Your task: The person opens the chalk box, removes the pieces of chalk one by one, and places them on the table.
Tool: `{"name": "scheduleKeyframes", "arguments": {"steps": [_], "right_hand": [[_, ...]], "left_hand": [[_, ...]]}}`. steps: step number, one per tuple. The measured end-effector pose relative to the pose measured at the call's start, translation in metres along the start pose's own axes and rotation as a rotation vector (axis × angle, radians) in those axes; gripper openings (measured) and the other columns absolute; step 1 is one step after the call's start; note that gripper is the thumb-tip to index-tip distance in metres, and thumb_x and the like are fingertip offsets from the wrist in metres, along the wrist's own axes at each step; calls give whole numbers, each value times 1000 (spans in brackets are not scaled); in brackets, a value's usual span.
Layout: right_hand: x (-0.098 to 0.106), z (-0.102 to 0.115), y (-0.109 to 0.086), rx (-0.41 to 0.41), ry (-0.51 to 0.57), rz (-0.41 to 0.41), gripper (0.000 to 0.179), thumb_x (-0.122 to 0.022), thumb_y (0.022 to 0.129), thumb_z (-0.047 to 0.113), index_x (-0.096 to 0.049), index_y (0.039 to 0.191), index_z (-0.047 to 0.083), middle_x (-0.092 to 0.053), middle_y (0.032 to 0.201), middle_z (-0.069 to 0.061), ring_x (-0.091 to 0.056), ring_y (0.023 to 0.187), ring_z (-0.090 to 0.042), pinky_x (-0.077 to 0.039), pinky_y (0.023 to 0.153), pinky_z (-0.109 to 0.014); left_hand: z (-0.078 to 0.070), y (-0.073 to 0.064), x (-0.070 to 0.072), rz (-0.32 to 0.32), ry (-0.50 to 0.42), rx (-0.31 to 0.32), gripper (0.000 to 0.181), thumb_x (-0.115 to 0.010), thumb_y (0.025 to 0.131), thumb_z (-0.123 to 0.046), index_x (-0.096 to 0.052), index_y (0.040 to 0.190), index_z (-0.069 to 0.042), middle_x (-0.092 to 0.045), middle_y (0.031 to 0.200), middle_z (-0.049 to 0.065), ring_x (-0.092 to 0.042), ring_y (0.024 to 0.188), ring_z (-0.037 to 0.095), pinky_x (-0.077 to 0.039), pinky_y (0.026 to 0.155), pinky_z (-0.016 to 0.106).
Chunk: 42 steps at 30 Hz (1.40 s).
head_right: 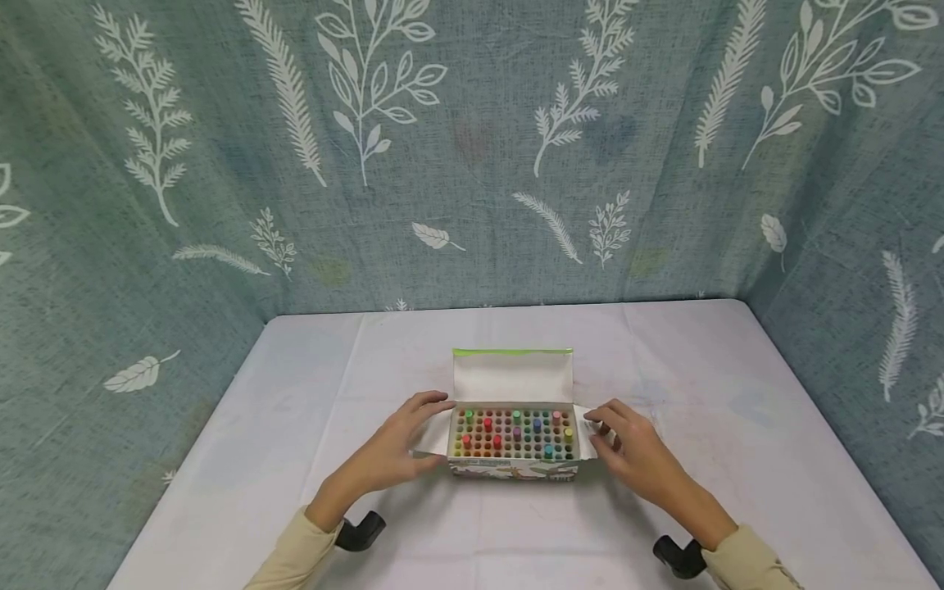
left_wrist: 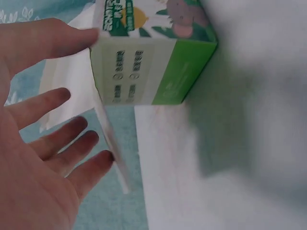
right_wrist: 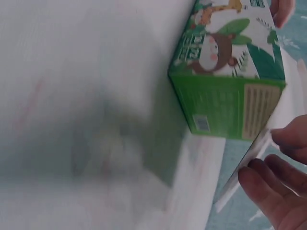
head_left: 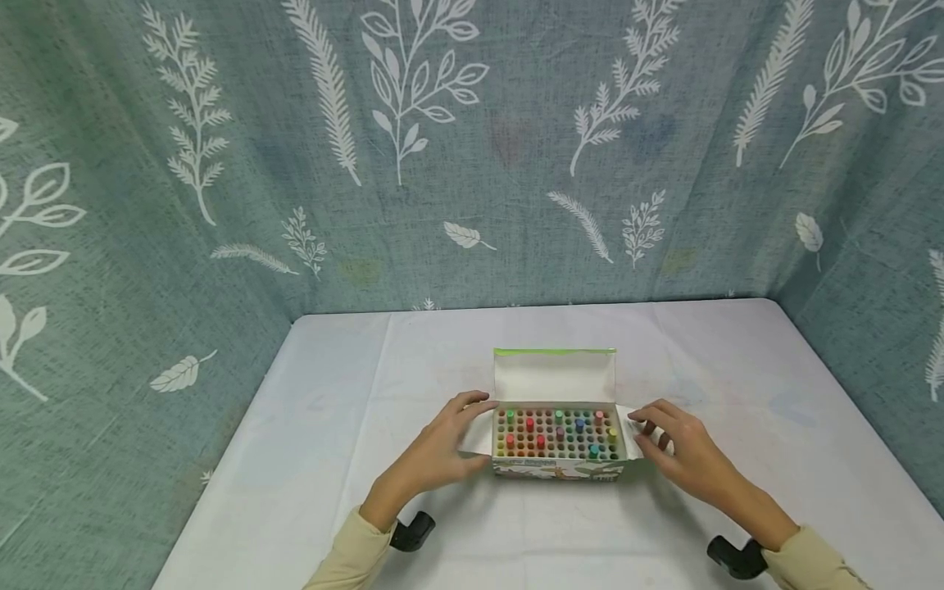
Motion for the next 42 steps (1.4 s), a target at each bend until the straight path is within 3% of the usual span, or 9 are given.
{"name": "scheduleKeyframes", "arguments": {"steps": [7, 13, 18, 23, 29, 33, 39, 42], "right_hand": [[-7, 9, 1, 49, 68, -55, 28, -74, 76, -6, -66, 100, 4, -60, 96, -1, -58, 73, -7, -51, 54, -14], [-16, 19, 4, 97, 65, -53, 33, -77, 71, -6, -68, 101, 5, -59, 102, -4, -59, 83, -15, -54, 57, -19], [-17, 27, 8, 157, 40, -66, 31, -79, 67, -7, -70, 93, 7, -61, 97, 0, -55, 82, -12, -51, 59, -21], [-16, 34, 13, 222, -12, -46, 28, -80, 64, -7, -71, 85, 7, -61, 89, 2, -52, 81, -11, -49, 62, -23], [-21, 35, 22, 197, -81, 58, 23, -79, 68, -7, -71, 83, 10, -62, 87, 4, -52, 81, -11, -50, 61, -27], [-24, 35, 24, 204, -91, 108, 23, -76, 70, -10, -72, 84, 8, -62, 89, 1, -56, 80, -12, -53, 61, -25], [-24, 41, 27, 279, -67, 140, 20, -75, 71, -10, -71, 84, 5, -64, 87, -4, -64, 75, -15, -55, 61, -22], [-23, 40, 30, 271, -58, 147, 19, -76, 72, -8, -70, 83, 6, -64, 86, -3, -63, 73, -14, -54, 58, -22]], "left_hand": [[3, 7, -13, -13, -151, 4, 80, -76, 78, -44, -37, 145, -22, -30, 149, 3, -37, 132, 25, -44, 100, 47], [11, 9, -22, -76, -311, 37, 86, -81, 74, -39, -38, 145, -17, -38, 143, 2, -39, 129, 21, -47, 98, 41], [17, 7, -27, -103, -412, 62, 88, -82, 74, -33, -35, 145, -13, -37, 142, 4, -40, 128, 23, -48, 97, 40], [18, 6, -31, -93, -440, 83, 89, -82, 74, -33, -34, 146, -13, -36, 142, 3, -39, 128, 23, -47, 98, 41], [19, 6, -32, -98, -436, 86, 90, -82, 73, -35, -34, 146, -14, -37, 141, 2, -39, 127, 21, -47, 98, 41], [20, 8, -34, -94, -429, 86, 90, -82, 73, -36, -34, 146, -16, -36, 142, 0, -38, 128, 19, -46, 99, 40], [21, 10, -34, -92, -423, 88, 90, -82, 73, -36, -34, 147, -17, -34, 144, -1, -36, 130, 20, -45, 100, 41], [7, 8, -24, -86, -459, 89, 88, -82, 75, -26, -34, 146, -10, -33, 145, 8, -35, 131, 27, -43, 101, 48]]}}
Point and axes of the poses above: each hand's wrist, its own y-axis towards the middle knuckle, its own x-axis out of the back of the hand, z = x × y, the point moved 10 cm from there along y, towards the middle knuckle
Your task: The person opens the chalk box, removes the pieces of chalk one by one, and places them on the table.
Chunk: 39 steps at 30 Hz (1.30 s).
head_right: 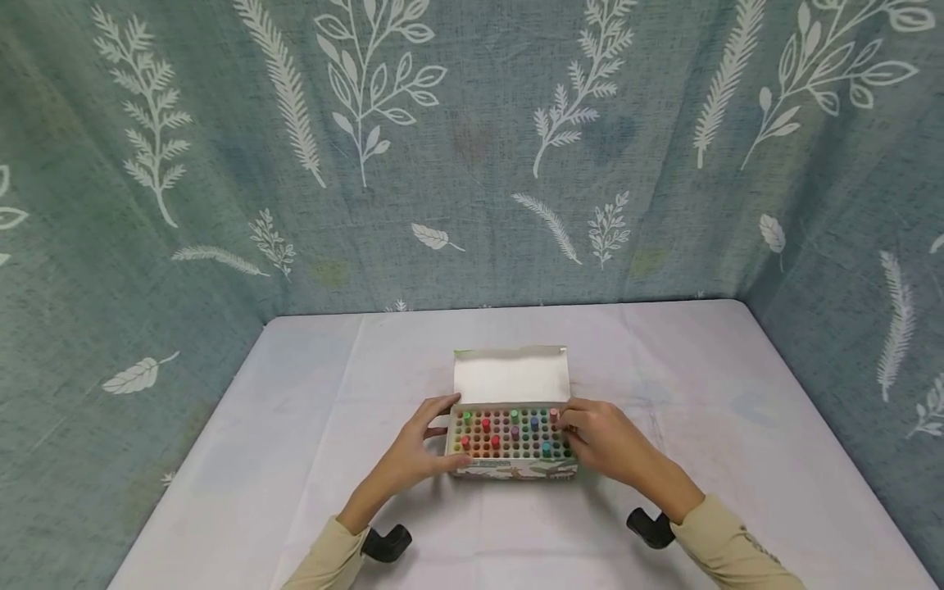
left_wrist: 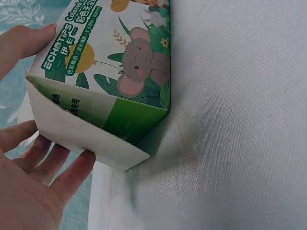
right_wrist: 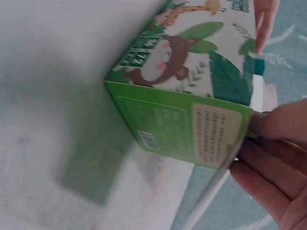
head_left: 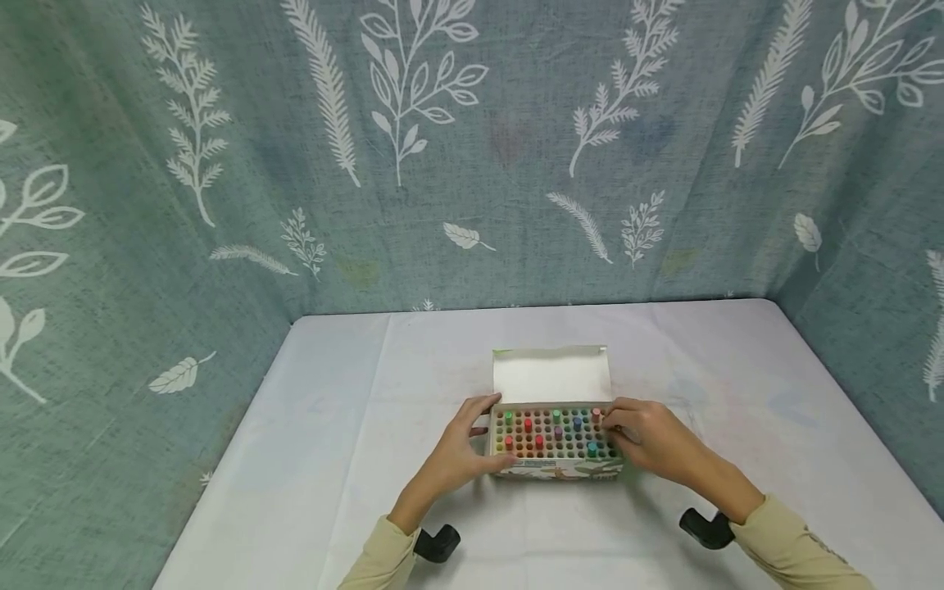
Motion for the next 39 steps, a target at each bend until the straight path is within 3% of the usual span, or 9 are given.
{"name": "scheduleKeyframes", "arguments": {"steps": [4, 6, 11, 16, 22, 28, 34, 39], "right_hand": [[2, -5, 0, -37, 27, 5, 17, -76, 72, -7, -70, 83, 6, -65, 86, -3, -62, 72, -13, -53, 57, -23], [3, -6, 0, -39, 57, 0, 17, -75, 72, -8, -70, 83, 5, -64, 86, -4, -62, 71, -12, -54, 57, -22], [7, -6, 0, -30, 125, -34, 20, -74, 71, -11, -70, 83, 4, -65, 86, -5, -64, 72, -13, -55, 60, -20], [9, -12, 1, -95, 165, -44, 24, -73, 71, -15, -71, 83, 5, -65, 88, -3, -65, 76, -17, -57, 63, -19], [13, -16, 1, -145, 177, -52, 24, -71, 73, -14, -72, 84, 7, -65, 90, -1, -66, 79, -18, -57, 61, -20], [15, -10, 1, -87, 184, -71, 28, -68, 72, -20, -70, 85, 5, -64, 91, -3, -65, 78, -19, -56, 61, -19], [19, 2, 6, 23, 140, -81, 34, -65, 70, -26, -69, 85, 5, -62, 94, -5, -63, 82, -16, -53, 66, -17], [28, 1, 11, 15, 119, -93, 33, -69, 68, -23, -71, 87, 5, -61, 92, -2, -61, 77, -15, -52, 59, -17]], "left_hand": [[-25, -4, 3, 15, -46, -10, 84, -80, 76, -11, -33, 144, 3, -34, 142, 22, -36, 129, 38, -41, 99, 57], [-24, -4, 3, 21, -40, -6, 84, -80, 76, -12, -33, 144, 2, -34, 142, 21, -36, 128, 38, -41, 99, 57], [-8, -1, -1, 19, -24, 15, 86, -81, 76, -14, -33, 146, -2, -32, 144, 19, -34, 131, 36, -40, 101, 56], [14, 4, -2, 0, -1, 17, 89, -84, 73, -23, -34, 146, -14, -33, 145, 7, -34, 132, 27, -42, 101, 49], [19, 6, -3, 1, -20, 4, 89, -84, 72, -25, -35, 146, -17, -35, 144, 4, -35, 132, 24, -43, 101, 47], [18, 6, -3, 1, -36, 3, 89, -84, 72, -20, -35, 146, -11, -34, 144, 9, -36, 130, 29, -42, 101, 51], [17, 5, -2, 5, 1, 4, 89, -83, 73, -31, -35, 146, -17, -35, 144, 2, -36, 131, 23, -44, 101, 44], [15, 5, -1, 1, 6, -10, 90, -83, 73, -35, -35, 147, -17, -35, 144, 2, -36, 131, 23, -44, 100, 45]]}}
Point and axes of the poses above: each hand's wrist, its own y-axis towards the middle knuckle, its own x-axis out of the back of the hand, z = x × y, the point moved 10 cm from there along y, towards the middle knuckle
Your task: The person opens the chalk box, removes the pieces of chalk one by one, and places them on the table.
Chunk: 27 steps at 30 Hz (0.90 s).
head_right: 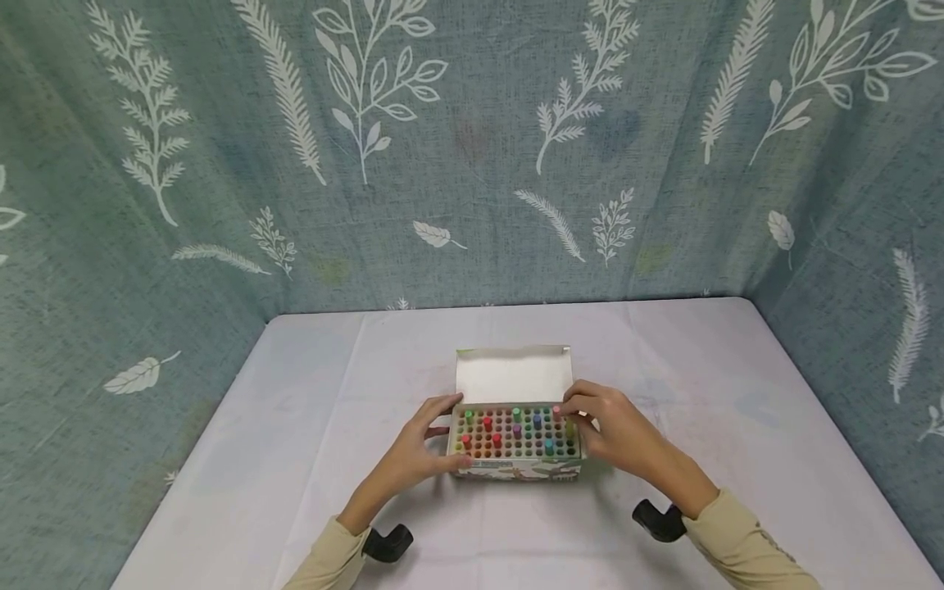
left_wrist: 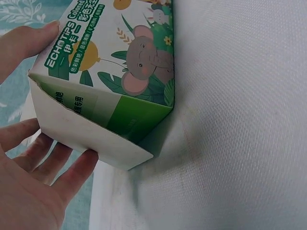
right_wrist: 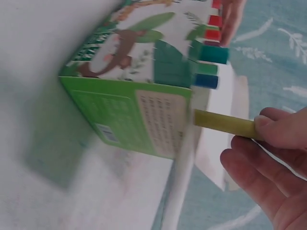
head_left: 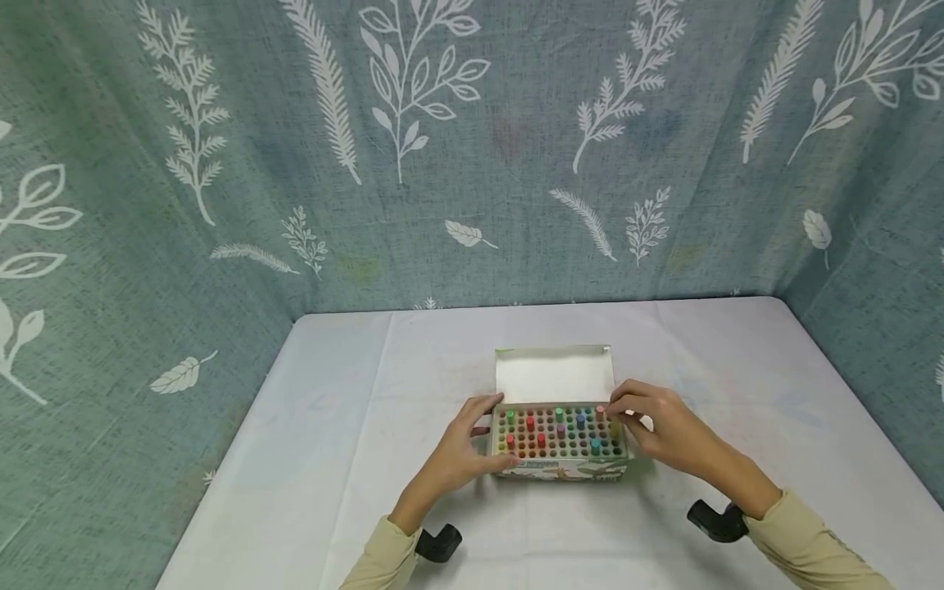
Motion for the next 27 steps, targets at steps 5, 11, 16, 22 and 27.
{"name": "scheduleKeyframes", "arguments": {"steps": [5, 11, 16, 22, 27], "right_hand": [[9, -3, 1, -43, -11, -21, 34, -71, 67, -22, -71, 86, 6, -61, 91, -1, -60, 74, -12, -51, 56, -17], [5, -6, -2, -80, -24, 14, 31, -71, 68, -21, -70, 82, 6, -61, 88, -1, -62, 72, -12, -54, 60, -16], [3, -10, -6, -114, -39, 20, 29, -71, 69, -20, -69, 80, 6, -61, 87, 0, -62, 72, -12, -55, 60, -16], [17, -10, -5, -113, -29, -37, 28, -70, 68, -20, -69, 81, 5, -61, 87, 1, -62, 73, -12, -55, 61, -15], [32, -14, -6, -131, -11, -82, 29, -71, 68, -19, -69, 82, 6, -62, 88, 0, -64, 74, -16, -55, 63, -14]], "left_hand": [[-1, 0, 0, -5, 0, -14, 90, -83, 72, -34, -35, 146, -16, -36, 144, 2, -36, 131, 23, -45, 100, 44], [-1, 0, 0, -9, 7, 1, 89, -84, 72, -30, -35, 146, -15, -35, 144, 3, -35, 132, 23, -44, 101, 44], [-18, -4, 2, -1, -26, 8, 88, -83, 73, -16, -35, 145, -6, -35, 144, 12, -34, 132, 31, -42, 101, 52], [-38, -7, 5, 18, -55, 17, 85, -81, 75, -12, -33, 145, 1, -33, 143, 20, -33, 131, 36, -40, 101, 55], [-10, -3, 1, 1, -12, 12, 89, -83, 73, -27, -35, 147, -13, -35, 144, 4, -35, 132, 24, -43, 101, 45]]}}
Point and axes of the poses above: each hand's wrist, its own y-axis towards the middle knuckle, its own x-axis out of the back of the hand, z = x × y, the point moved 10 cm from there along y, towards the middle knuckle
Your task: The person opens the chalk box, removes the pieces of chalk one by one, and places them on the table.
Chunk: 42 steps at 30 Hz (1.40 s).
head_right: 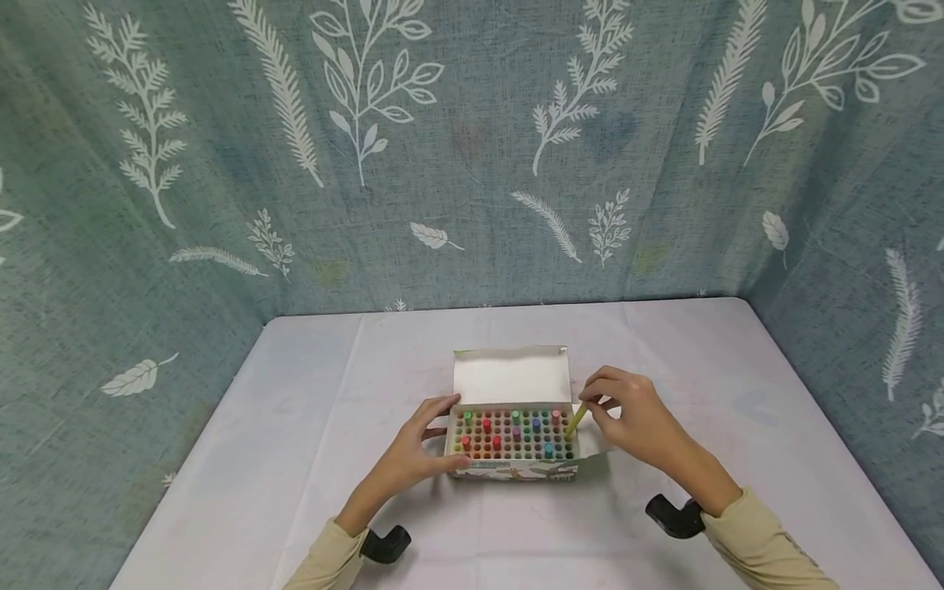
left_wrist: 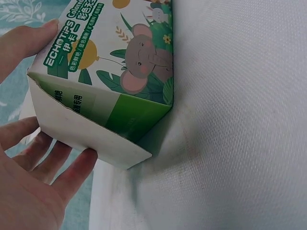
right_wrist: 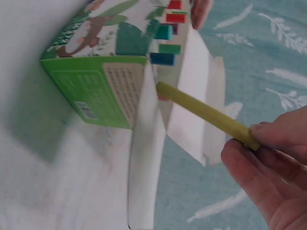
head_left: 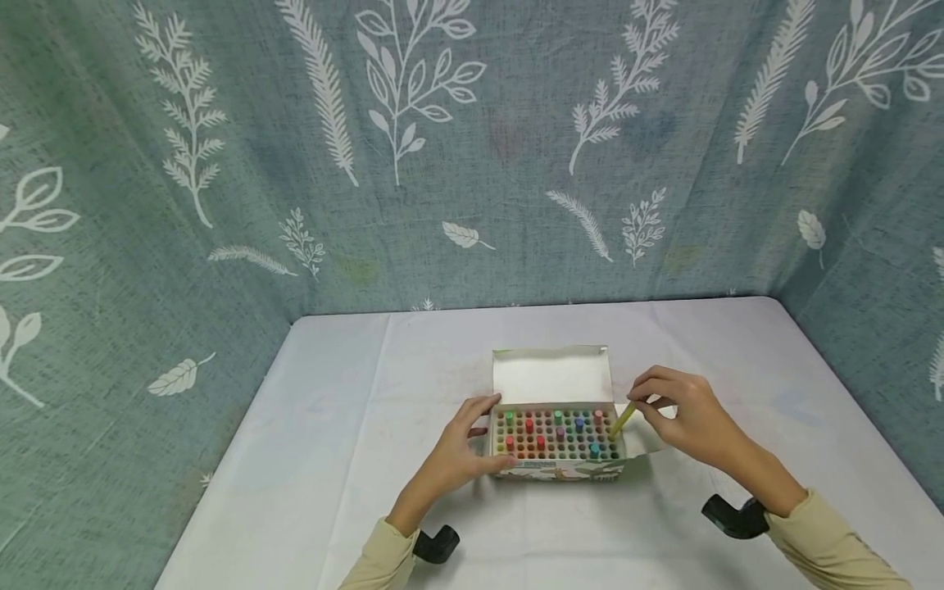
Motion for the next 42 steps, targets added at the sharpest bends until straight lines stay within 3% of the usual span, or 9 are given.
{"name": "scheduleKeyframes", "arguments": {"steps": [2, 8, 11, 20, 24, 30, 42], "right_hand": [[7, -1, 0, -7, -2, -23, 30, -71, 68, -19, -70, 83, 7, -63, 89, 0, -64, 74, -14, -54, 63, -13], [29, -2, 0, -24, 8, -102, 33, -74, 68, -18, -72, 86, 10, -66, 89, -1, -64, 74, -10, -54, 62, -11], [39, -4, -2, -48, -1, -131, 31, -75, 68, -16, -72, 87, 9, -67, 88, -2, -64, 77, -7, -53, 63, -11], [59, -28, -12, -177, -3, -219, 27, -74, 70, -16, -73, 89, 4, -68, 88, -5, -62, 78, 1, -52, 67, -8], [63, -38, -17, -216, 65, -245, 28, -70, 73, -19, -72, 93, 1, -67, 90, -12, -64, 77, -1, -53, 69, -11], [63, -58, -26, -309, 166, -270, 22, -67, 78, -16, -70, 95, -4, -66, 89, -18, -68, 75, -8, -55, 70, -16], [57, -107, -53, -535, 201, -291, 20, -65, 88, 0, -65, 103, -13, -69, 89, -15, -68, 73, -6, -55, 70, -16]], "left_hand": [[8, 1, -1, -8, 17, 2, 89, -84, 72, -30, -36, 146, -16, -35, 143, 1, -35, 131, 21, -44, 101, 43], [-21, -4, 3, 2, -37, 0, 85, -82, 74, -13, -35, 145, -2, -35, 143, 17, -35, 131, 35, -42, 100, 53], [-25, -4, 4, 12, -41, -4, 85, -81, 75, -12, -34, 144, 1, -34, 143, 19, -35, 130, 37, -42, 100, 54], [12, 0, -2, -7, 2, 5, 89, -83, 73, -29, -35, 147, -16, -34, 144, 4, -36, 132, 26, -45, 100, 43], [15, 0, -2, -8, 6, 5, 90, -83, 72, -37, -35, 147, -20, -34, 144, -1, -35, 132, 21, -45, 101, 38], [14, 0, -1, -13, 8, 7, 91, -83, 72, -38, -36, 147, -19, -35, 144, -1, -36, 131, 21, -45, 101, 41], [17, 1, -2, -6, 2, 10, 89, -83, 72, -37, -36, 146, -22, -35, 143, -3, -34, 132, 19, -44, 102, 39]]}}
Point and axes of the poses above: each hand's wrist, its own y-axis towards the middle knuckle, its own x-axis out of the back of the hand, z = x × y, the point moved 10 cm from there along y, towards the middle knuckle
